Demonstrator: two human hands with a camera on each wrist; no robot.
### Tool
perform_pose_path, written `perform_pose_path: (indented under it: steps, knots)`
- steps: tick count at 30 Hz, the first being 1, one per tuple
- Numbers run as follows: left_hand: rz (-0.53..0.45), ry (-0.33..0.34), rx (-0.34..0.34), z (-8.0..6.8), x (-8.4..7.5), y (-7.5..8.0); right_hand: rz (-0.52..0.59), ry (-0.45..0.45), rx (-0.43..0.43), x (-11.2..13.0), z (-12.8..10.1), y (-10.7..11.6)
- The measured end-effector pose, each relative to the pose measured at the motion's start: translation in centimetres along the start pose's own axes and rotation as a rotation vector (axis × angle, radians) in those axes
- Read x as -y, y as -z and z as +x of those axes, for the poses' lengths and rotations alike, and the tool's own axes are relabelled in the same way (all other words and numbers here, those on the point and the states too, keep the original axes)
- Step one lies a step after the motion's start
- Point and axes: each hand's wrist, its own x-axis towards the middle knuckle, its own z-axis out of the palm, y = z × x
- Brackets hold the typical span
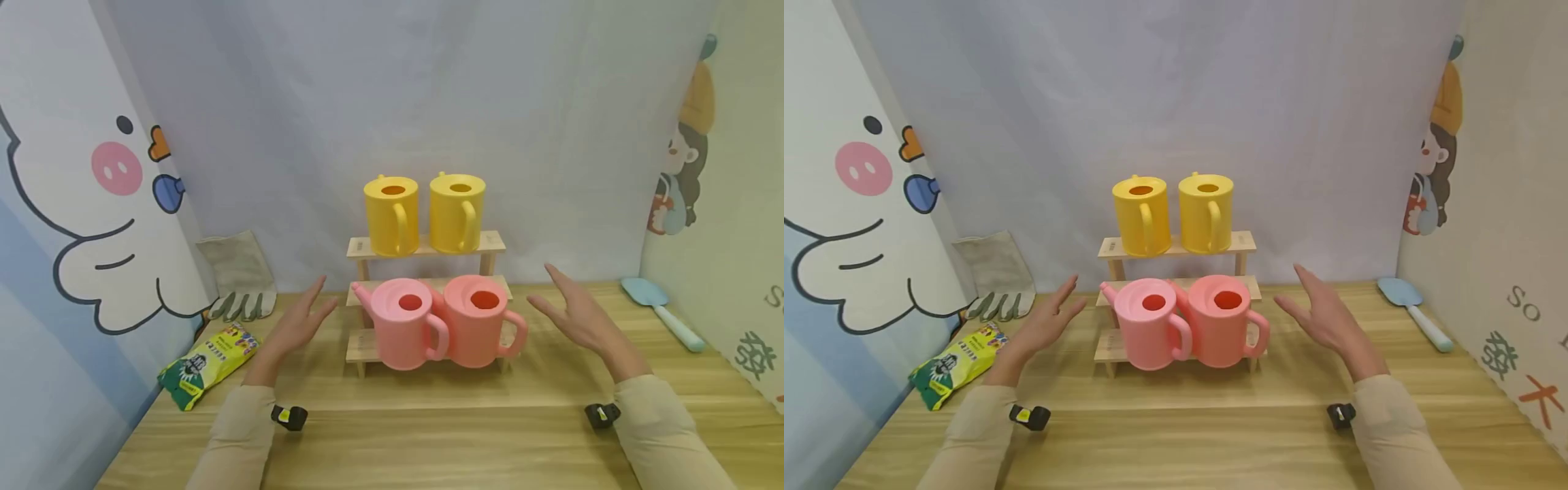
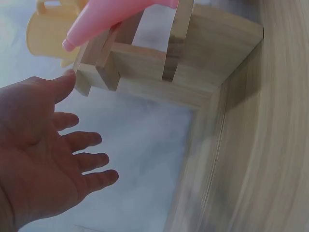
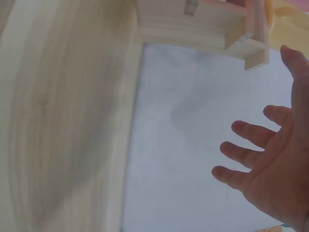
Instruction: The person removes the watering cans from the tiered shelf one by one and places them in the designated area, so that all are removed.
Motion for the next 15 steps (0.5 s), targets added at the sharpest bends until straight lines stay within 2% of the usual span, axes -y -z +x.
perform_pose_path:
  steps: [11,15]
  knots:
    - [-0.280,-0.063,-0.060,0.7,-0.8,-1.4,0.104,0.105,-0.065,3.3,-0.3,0.4]
    - [-0.374,-0.028,-0.029,0.0,-2.7,-1.2,0.150,0.149,-0.080,4.5,-0.4,0.5]
